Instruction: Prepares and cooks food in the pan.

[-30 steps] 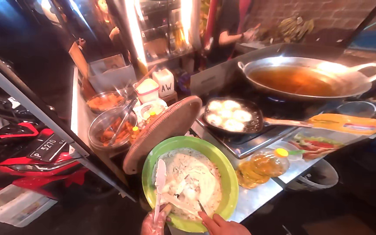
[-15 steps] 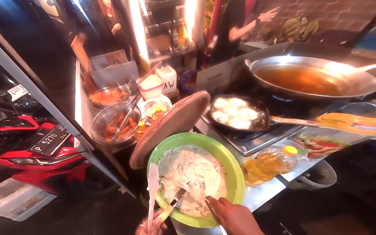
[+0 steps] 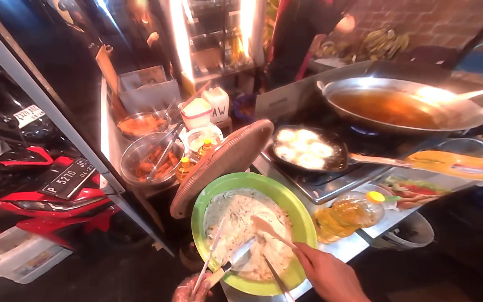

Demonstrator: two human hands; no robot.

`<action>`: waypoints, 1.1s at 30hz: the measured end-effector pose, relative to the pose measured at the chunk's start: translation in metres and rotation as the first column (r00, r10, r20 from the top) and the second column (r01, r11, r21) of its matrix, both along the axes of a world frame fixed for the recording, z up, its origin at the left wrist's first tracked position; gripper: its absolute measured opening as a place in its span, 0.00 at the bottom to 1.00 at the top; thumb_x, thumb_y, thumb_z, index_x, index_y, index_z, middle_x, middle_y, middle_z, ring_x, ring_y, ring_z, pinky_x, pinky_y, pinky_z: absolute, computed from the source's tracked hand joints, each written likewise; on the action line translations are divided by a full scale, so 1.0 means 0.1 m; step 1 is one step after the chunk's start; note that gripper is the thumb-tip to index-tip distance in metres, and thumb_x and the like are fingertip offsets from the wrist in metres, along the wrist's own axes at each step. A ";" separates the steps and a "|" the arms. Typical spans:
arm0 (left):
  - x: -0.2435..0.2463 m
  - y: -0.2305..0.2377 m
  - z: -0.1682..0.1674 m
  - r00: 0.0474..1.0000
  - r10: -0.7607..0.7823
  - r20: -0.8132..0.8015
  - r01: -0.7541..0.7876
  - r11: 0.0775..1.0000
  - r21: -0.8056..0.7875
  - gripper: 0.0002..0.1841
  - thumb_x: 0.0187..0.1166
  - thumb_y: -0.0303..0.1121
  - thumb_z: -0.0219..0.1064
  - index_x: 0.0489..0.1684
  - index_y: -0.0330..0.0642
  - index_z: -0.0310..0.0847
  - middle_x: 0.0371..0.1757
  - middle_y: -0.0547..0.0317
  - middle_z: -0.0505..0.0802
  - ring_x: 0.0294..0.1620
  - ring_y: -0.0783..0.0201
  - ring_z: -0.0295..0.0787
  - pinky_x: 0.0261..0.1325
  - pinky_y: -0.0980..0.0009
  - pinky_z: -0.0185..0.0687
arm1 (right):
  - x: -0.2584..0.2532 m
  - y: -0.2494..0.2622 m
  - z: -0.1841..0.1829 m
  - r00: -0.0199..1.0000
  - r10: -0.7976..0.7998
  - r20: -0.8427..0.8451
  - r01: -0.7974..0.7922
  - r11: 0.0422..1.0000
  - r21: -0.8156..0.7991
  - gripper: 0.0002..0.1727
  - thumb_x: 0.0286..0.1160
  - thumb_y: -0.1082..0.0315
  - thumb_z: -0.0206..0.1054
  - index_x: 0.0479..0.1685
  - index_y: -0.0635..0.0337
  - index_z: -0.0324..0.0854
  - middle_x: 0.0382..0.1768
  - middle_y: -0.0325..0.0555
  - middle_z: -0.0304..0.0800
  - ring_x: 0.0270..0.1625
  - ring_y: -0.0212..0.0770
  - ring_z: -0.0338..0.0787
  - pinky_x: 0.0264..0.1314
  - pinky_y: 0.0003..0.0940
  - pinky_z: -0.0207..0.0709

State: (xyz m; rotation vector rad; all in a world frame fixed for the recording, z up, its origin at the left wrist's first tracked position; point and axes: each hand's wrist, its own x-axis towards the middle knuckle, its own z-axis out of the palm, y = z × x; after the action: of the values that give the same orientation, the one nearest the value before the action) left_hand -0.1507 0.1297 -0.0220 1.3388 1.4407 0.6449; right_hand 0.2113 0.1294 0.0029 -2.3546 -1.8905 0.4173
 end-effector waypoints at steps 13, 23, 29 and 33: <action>0.22 0.13 0.11 0.877 -0.174 -0.448 0.343 0.879 0.331 0.16 0.79 0.33 0.69 0.63 0.45 0.91 0.56 0.48 0.95 0.60 0.53 0.93 0.69 0.54 0.85 | -0.14 -0.44 0.24 0.980 0.066 -0.188 -0.043 0.991 0.123 0.24 0.91 0.47 0.51 0.65 0.48 0.89 0.40 0.49 0.96 0.39 0.53 0.96 0.39 0.61 0.86; 0.42 0.19 0.12 0.954 -0.113 -0.278 0.215 0.903 0.372 0.14 0.79 0.34 0.71 0.59 0.45 0.93 0.53 0.55 0.96 0.58 0.63 0.92 0.70 0.62 0.85 | 0.09 -0.21 0.02 0.950 0.022 -0.312 0.052 0.972 0.228 0.25 0.90 0.43 0.50 0.62 0.45 0.88 0.31 0.42 0.92 0.31 0.46 0.91 0.34 0.54 0.85; 0.44 0.14 0.24 0.960 -0.103 -0.262 0.180 0.941 0.288 0.13 0.81 0.35 0.70 0.57 0.43 0.93 0.52 0.54 0.96 0.57 0.63 0.93 0.69 0.61 0.85 | 0.55 0.27 0.01 0.990 0.006 -0.138 -0.019 0.995 -0.094 0.26 0.89 0.41 0.49 0.64 0.45 0.86 0.41 0.52 0.96 0.48 0.59 0.95 0.48 0.65 0.84; 0.47 0.02 0.28 0.966 -0.021 -0.257 0.088 0.963 0.254 0.13 0.81 0.34 0.69 0.58 0.41 0.92 0.54 0.53 0.96 0.58 0.63 0.92 0.70 0.62 0.84 | 0.70 0.49 0.04 0.988 0.038 -0.148 -0.043 0.999 -0.031 0.26 0.88 0.40 0.52 0.67 0.44 0.85 0.42 0.52 0.96 0.47 0.59 0.95 0.48 0.65 0.85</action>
State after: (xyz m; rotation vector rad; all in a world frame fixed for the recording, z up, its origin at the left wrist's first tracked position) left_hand -0.1039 0.1312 0.0062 1.7150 1.5516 0.6656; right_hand 0.2814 0.1789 0.0064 -2.2402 -1.8816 0.6139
